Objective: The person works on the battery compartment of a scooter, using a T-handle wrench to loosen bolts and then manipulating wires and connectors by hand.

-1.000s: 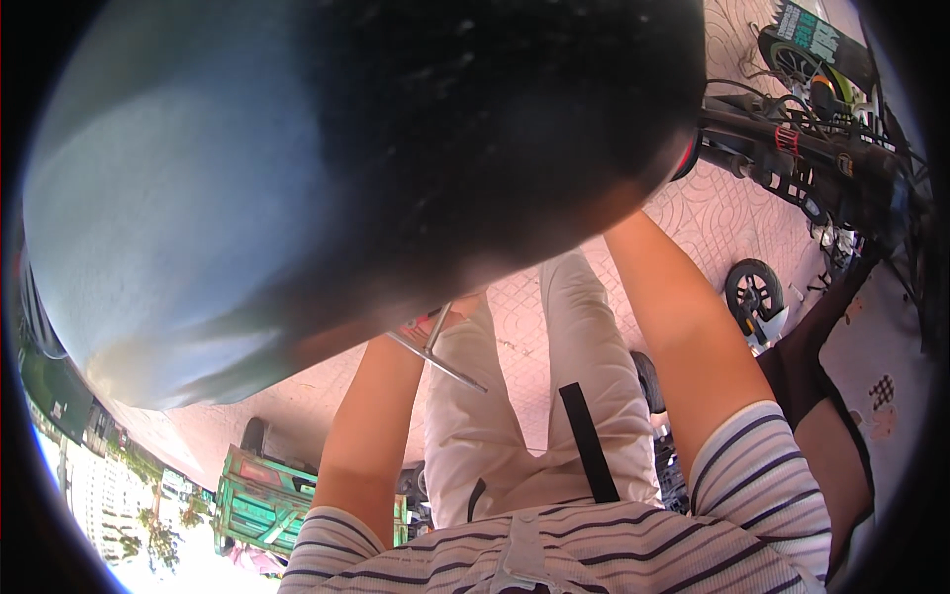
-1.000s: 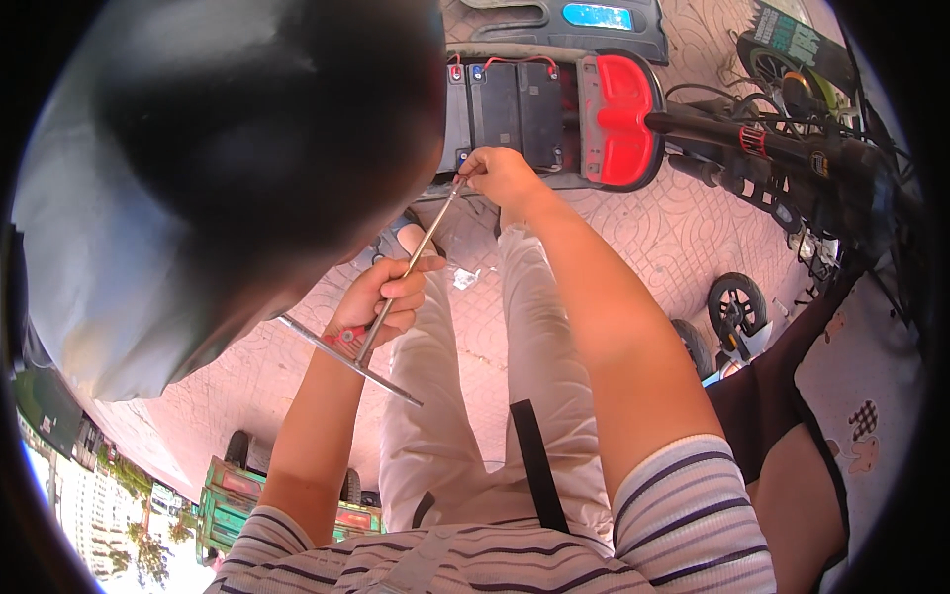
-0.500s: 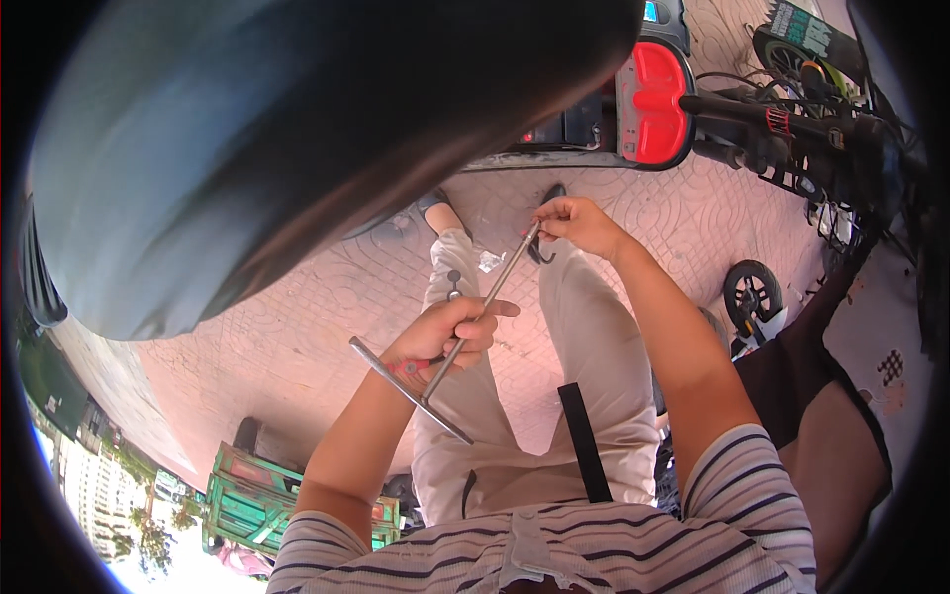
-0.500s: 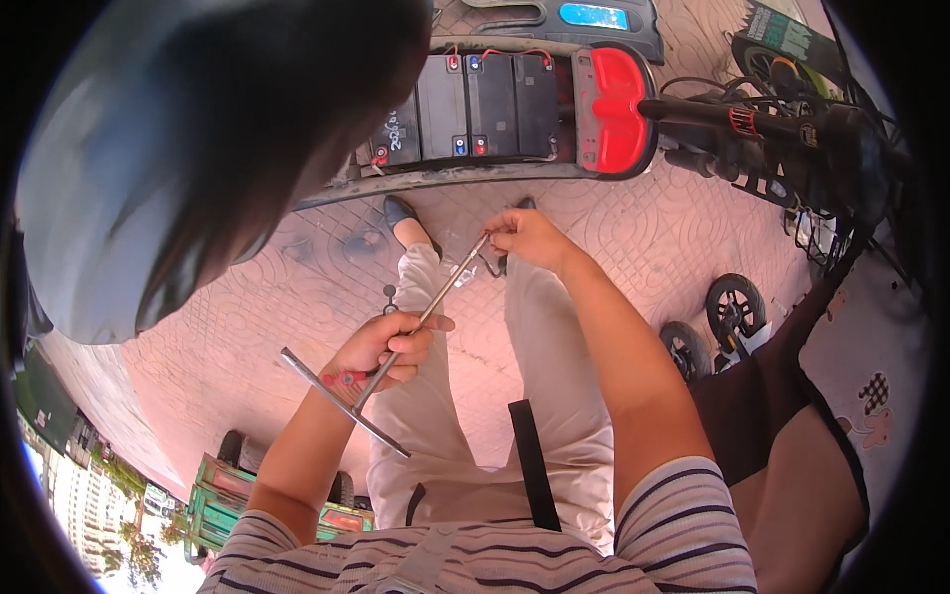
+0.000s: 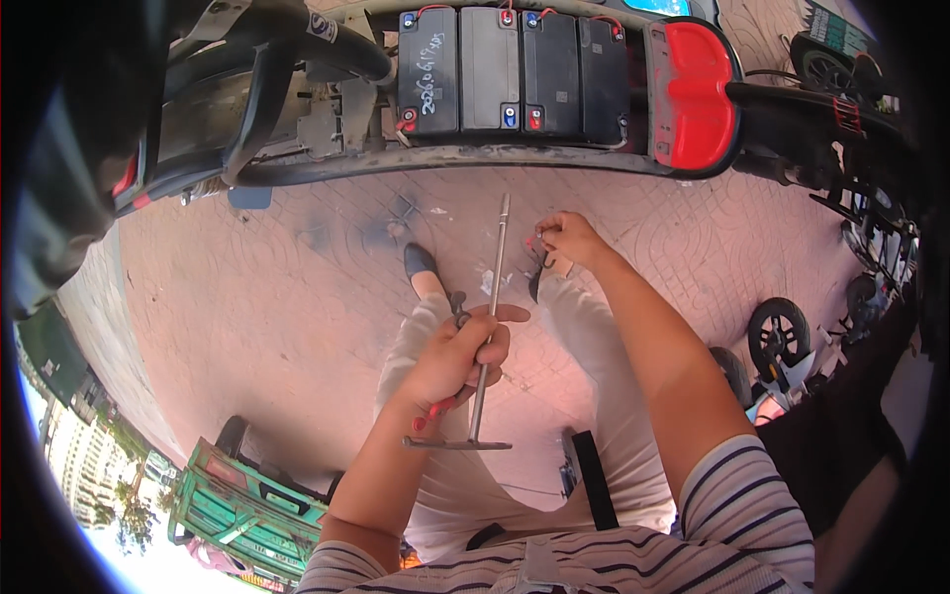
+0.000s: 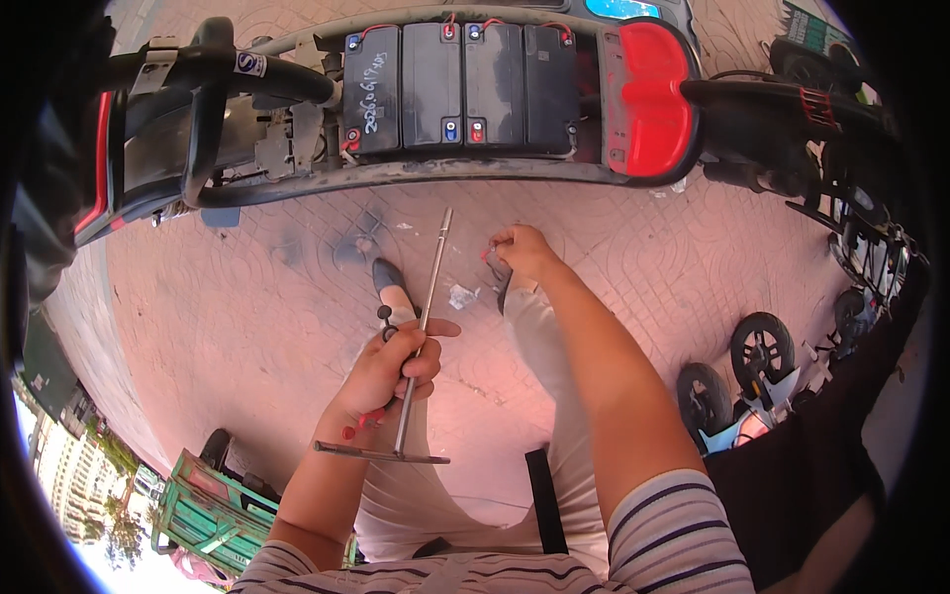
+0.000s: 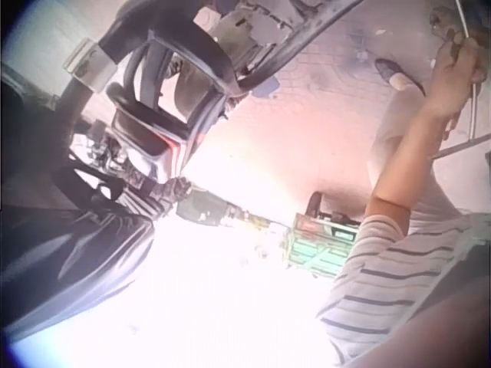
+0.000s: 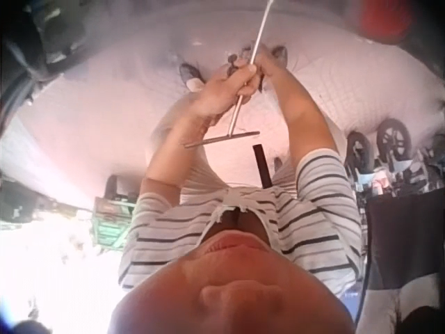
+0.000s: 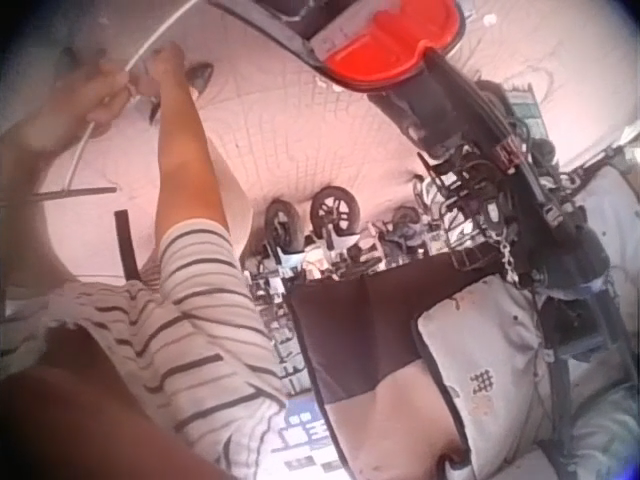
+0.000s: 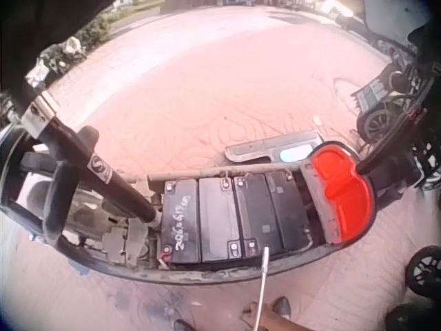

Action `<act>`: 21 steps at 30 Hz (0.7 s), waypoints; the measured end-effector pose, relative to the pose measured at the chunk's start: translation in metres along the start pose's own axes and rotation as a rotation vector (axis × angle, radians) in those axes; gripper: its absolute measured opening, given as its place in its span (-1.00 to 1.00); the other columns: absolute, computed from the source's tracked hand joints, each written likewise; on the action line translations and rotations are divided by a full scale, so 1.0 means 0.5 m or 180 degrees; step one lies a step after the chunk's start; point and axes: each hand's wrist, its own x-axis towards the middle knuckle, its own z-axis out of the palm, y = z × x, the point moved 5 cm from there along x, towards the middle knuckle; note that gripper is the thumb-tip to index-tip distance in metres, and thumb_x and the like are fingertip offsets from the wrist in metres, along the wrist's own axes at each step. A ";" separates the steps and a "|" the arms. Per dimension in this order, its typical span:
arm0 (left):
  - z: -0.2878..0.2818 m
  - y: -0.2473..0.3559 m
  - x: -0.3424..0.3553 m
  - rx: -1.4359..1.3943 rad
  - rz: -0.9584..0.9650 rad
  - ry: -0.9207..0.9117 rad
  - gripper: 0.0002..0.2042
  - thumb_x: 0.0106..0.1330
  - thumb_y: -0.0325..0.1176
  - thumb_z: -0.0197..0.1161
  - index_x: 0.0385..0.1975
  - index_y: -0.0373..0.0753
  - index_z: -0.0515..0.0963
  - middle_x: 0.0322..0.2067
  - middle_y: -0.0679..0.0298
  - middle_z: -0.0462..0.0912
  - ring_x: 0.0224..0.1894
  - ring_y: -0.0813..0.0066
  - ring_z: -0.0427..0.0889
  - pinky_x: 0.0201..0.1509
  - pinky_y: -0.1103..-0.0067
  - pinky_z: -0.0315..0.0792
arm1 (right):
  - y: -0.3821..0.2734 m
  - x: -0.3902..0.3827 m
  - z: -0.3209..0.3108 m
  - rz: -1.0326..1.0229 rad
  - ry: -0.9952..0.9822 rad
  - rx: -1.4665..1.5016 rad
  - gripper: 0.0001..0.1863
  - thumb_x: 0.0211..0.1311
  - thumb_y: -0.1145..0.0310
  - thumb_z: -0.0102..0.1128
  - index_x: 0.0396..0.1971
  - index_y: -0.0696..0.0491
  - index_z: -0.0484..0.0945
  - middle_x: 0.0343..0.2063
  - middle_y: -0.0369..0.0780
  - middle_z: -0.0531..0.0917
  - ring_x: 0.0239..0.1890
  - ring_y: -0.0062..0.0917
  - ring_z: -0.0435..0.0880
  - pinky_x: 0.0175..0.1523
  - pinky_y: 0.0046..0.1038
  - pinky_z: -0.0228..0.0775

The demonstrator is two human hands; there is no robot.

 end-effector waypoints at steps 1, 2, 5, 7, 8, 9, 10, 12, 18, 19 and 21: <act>-0.009 0.006 0.033 0.0015 0.0076 -0.0068 -0.65 0.51 -0.28 -0.16 0.03 -0.44 0.41 -0.66 0.52 0.21 -0.71 0.76 0.06 -0.61 0.71 0.09 | 0.032 0.026 0.010 0.0056 0.0092 0.0049 -0.76 0.15 0.59 0.11 -0.17 0.28 0.58 -0.47 -0.24 0.64 -0.48 -0.62 0.57 -0.36 -0.54 0.44; -0.011 0.014 0.064 0.0090 0.0133 -0.0145 -0.65 0.52 -0.27 -0.15 0.02 -0.43 0.42 -0.66 0.51 0.22 -0.71 0.75 0.06 -0.62 0.71 0.08 | 0.068 0.062 0.010 -0.0013 0.0222 -0.0157 -0.77 0.08 0.51 0.15 -0.26 0.15 0.69 -0.46 -0.20 0.70 -0.44 -0.52 0.66 -0.31 -0.48 0.49; -0.022 0.025 0.136 0.0441 0.0359 -0.0399 -0.67 0.55 -0.25 -0.16 0.01 -0.38 0.43 -0.66 0.50 0.22 -0.67 0.74 0.09 -0.57 0.71 0.07 | 0.113 0.135 0.054 -0.0223 0.0479 -0.0622 -0.79 0.03 0.47 0.20 -0.31 0.16 0.68 -0.39 -0.08 0.73 -0.33 -0.37 0.72 -0.23 -0.39 0.52; -0.029 0.026 0.181 0.0724 0.0567 -0.0613 -0.67 0.56 -0.24 -0.17 0.00 -0.35 0.44 -0.66 0.50 0.22 -0.64 0.73 0.11 -0.54 0.72 0.07 | 0.133 0.178 0.083 -0.0425 0.0615 -0.1208 -0.79 0.03 0.44 0.21 -0.31 0.16 0.68 -0.38 -0.04 0.73 -0.30 -0.29 0.73 -0.20 -0.36 0.53; -0.033 0.021 0.196 0.0915 0.0660 -0.0727 -0.68 0.56 -0.24 -0.18 0.00 -0.33 0.44 -0.65 0.50 0.22 -0.61 0.73 0.13 -0.51 0.72 0.07 | 0.129 0.197 0.100 -0.0626 0.0680 -0.1713 -0.78 0.03 0.43 0.23 -0.30 0.15 0.69 -0.37 -0.01 0.72 -0.28 -0.24 0.73 -0.18 -0.34 0.54; -0.037 0.017 0.207 0.1006 0.0698 -0.0850 -0.70 0.57 -0.24 -0.18 -0.01 -0.32 0.42 -0.63 0.49 0.22 -0.58 0.73 0.14 -0.48 0.72 0.08 | 0.133 0.210 0.108 -0.0740 0.0570 -0.1856 -0.77 0.02 0.42 0.27 -0.29 0.17 0.68 -0.33 -0.02 0.73 -0.25 -0.26 0.73 -0.14 -0.32 0.54; -0.032 0.012 0.223 0.1113 0.0724 -0.1025 -0.72 0.58 -0.25 -0.18 -0.02 -0.31 0.41 -0.62 0.48 0.23 -0.55 0.73 0.16 -0.46 0.73 0.09 | 0.168 0.233 0.098 -0.0558 0.0635 -0.1608 -0.78 0.02 0.40 0.27 -0.31 0.15 0.69 -0.33 -0.03 0.73 -0.24 -0.24 0.73 -0.12 -0.30 0.54; -0.041 0.014 0.234 0.1181 0.0868 -0.1130 -0.74 0.58 -0.27 -0.17 -0.03 -0.31 0.39 -0.61 0.47 0.23 -0.55 0.72 0.16 -0.46 0.72 0.10 | 0.158 0.264 0.120 -0.0413 0.0504 -0.1933 -0.83 0.03 0.38 0.30 -0.37 0.11 0.70 -0.36 -0.02 0.72 -0.24 -0.27 0.72 -0.11 -0.34 0.54; -0.010 0.069 0.256 0.1510 0.1398 -0.1451 -0.82 0.58 -0.32 -0.16 -0.07 -0.28 0.32 -0.56 0.43 0.27 -0.51 0.71 0.17 -0.43 0.70 0.14 | 0.159 0.274 0.086 -0.1343 0.1432 -0.2942 -0.72 0.15 0.35 0.24 -0.16 0.14 0.61 -0.31 -0.12 0.71 -0.24 -0.39 0.70 -0.09 -0.39 0.53; -0.025 0.077 0.265 0.1519 0.1486 -0.1430 -0.82 0.58 -0.32 -0.16 -0.07 -0.28 0.32 -0.56 0.43 0.27 -0.51 0.71 0.17 -0.43 0.70 0.14 | 0.123 0.225 0.064 -0.1276 0.1320 -0.2781 -0.70 0.19 0.34 0.21 -0.11 0.15 0.59 -0.29 -0.13 0.71 -0.22 -0.41 0.70 -0.06 -0.39 0.52; -0.016 0.089 0.286 0.1291 0.1669 -0.1833 -0.84 0.58 -0.33 -0.15 -0.09 -0.27 0.32 -0.55 0.42 0.28 -0.51 0.71 0.18 -0.43 0.70 0.14 | 0.037 0.077 -0.022 -0.1118 0.1404 -0.2259 -0.66 0.26 0.32 0.17 -0.03 0.17 0.55 -0.24 -0.15 0.70 -0.18 -0.43 0.68 0.00 -0.41 0.51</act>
